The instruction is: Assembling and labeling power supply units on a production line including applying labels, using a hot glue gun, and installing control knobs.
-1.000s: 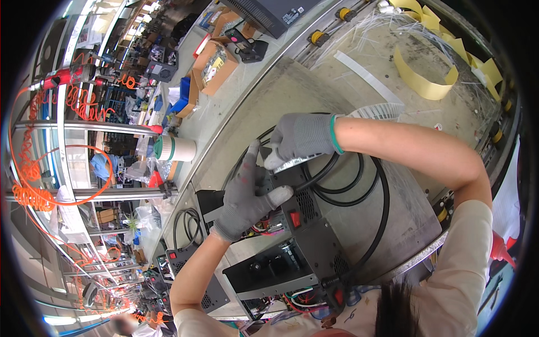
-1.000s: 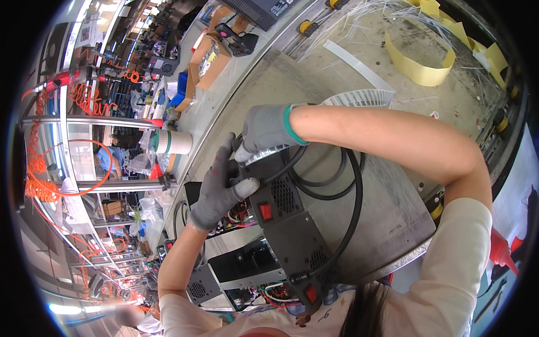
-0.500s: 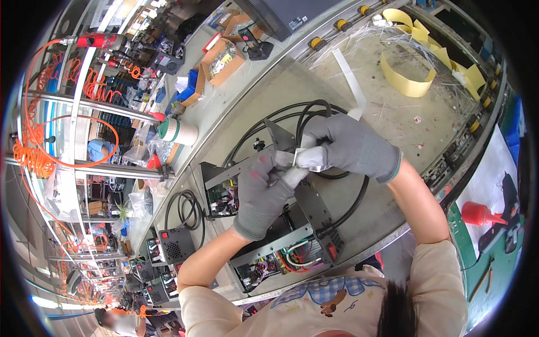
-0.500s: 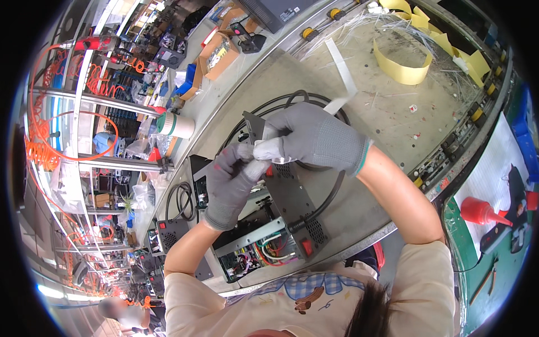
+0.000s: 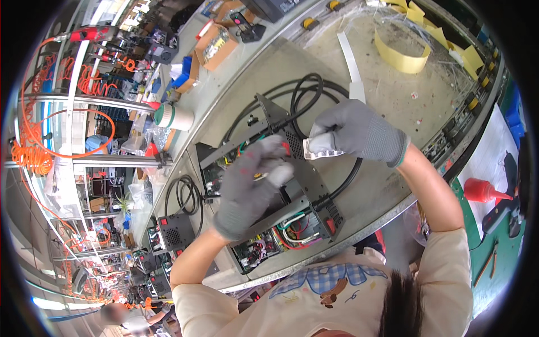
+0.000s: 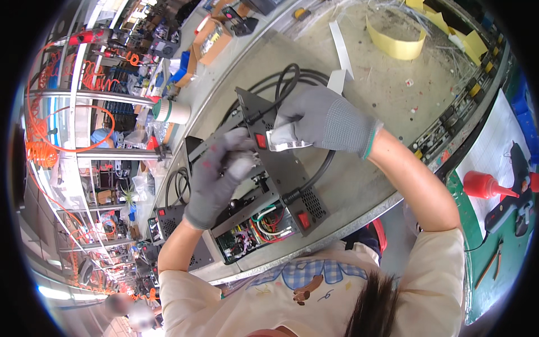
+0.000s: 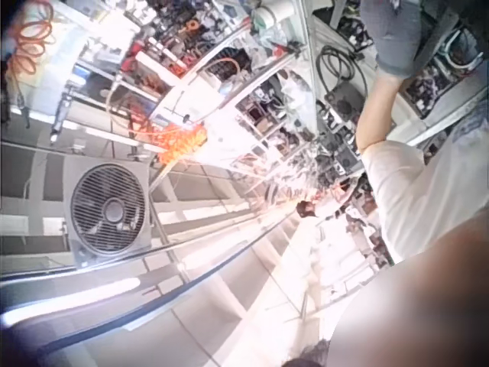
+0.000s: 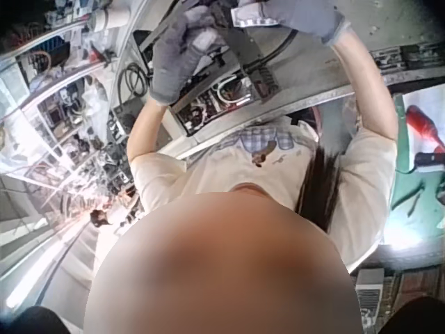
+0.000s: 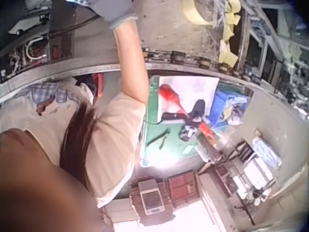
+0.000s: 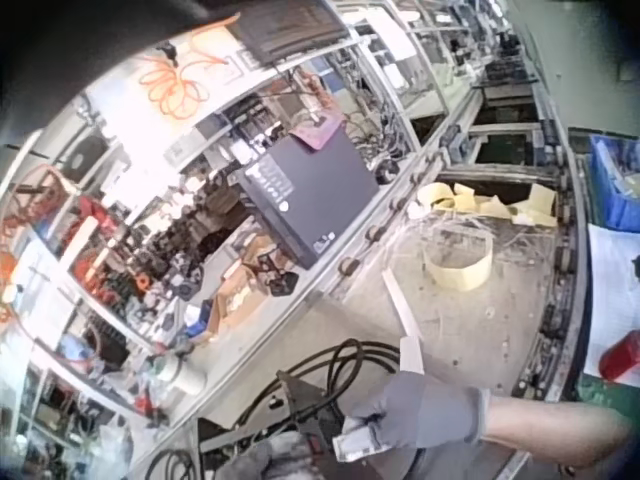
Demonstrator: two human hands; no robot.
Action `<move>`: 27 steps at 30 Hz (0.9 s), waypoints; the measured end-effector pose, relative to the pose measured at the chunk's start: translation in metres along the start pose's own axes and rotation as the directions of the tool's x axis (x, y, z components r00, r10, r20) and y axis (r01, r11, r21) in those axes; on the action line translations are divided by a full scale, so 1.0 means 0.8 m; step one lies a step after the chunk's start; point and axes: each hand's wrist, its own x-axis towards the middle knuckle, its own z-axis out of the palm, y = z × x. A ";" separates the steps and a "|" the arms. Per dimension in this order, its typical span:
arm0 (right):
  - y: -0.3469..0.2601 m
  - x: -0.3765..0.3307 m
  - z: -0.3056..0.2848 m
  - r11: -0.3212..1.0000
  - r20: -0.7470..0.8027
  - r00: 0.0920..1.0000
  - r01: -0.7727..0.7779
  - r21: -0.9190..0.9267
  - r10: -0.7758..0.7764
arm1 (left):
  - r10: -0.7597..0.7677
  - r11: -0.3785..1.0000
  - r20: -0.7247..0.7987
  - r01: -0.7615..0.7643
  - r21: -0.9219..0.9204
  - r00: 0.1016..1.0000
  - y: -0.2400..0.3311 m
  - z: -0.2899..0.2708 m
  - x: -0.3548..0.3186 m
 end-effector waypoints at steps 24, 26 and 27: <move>0.019 0.038 0.035 0.986 0.557 0.825 -0.158 0.061 0.098 | -0.122 0.991 0.245 0.106 0.078 0.962 -0.026 0.011 -0.044; 0.025 0.038 0.039 0.981 0.557 0.825 -0.173 0.089 0.095 | -0.164 0.985 0.251 0.147 0.085 0.954 -0.022 0.011 -0.042; 0.026 0.038 0.041 0.976 0.561 0.823 -0.184 0.116 0.089 | -0.165 0.985 0.250 0.148 0.086 0.954 -0.024 0.011 -0.043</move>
